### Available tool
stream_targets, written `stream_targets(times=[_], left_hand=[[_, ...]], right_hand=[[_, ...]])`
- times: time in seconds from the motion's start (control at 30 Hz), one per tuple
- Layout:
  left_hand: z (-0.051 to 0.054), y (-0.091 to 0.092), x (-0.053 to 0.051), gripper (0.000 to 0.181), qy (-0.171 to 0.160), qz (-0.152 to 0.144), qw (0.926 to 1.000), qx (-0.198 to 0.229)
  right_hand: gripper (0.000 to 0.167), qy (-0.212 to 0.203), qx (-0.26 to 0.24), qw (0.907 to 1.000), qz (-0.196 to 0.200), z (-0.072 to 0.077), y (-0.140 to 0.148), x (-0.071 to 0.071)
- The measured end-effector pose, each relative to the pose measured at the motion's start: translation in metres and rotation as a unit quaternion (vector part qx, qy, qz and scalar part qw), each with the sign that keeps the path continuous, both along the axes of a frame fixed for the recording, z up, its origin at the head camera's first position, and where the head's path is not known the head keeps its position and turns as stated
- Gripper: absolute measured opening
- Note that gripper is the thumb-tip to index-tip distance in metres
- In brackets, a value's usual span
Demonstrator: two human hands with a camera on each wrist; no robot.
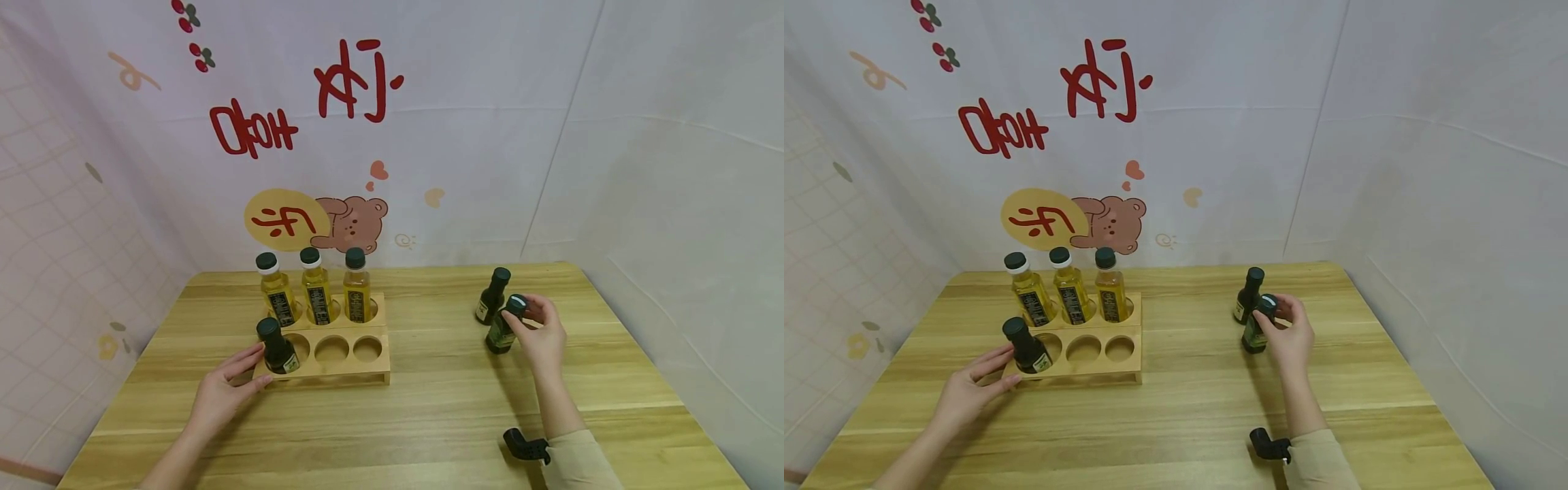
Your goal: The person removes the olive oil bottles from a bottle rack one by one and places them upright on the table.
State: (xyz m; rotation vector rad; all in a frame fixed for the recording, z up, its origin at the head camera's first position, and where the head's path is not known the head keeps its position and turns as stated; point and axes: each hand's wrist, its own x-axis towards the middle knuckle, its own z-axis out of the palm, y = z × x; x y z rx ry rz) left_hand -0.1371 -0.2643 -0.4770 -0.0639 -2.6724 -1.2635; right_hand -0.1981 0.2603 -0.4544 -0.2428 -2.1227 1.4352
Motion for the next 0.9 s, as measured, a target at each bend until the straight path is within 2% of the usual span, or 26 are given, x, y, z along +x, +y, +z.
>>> stream_targets(times=[0.23, 0.47, 0.6, 0.9], left_hand=[[0.0, 0.0, 0.0, 0.058, 0.003, 0.001, 1.0, -0.001], [-0.001, 0.0, 0.001, 0.058, 0.007, 0.0, 1.0, -0.001], [-0.002, -0.001, 0.001, 0.058, 0.007, -0.001, 1.0, 0.001], [-0.003, -0.001, 0.001, 0.058, 0.012, 0.002, 0.9999, 0.002]], right_hand=[[0.047, -0.004, 0.008, 0.9999, 0.005, 0.0, 0.001, 0.0], [0.052, -0.012, 0.004, 0.9998, 0.014, 0.008, 0.004, 0.006], [0.055, 0.016, 0.02, 0.9994, 0.024, 0.01, 0.009, 0.007], [0.052, 0.073, 0.102, 0.9912, 0.04, 0.022, 0.012, 0.013]])
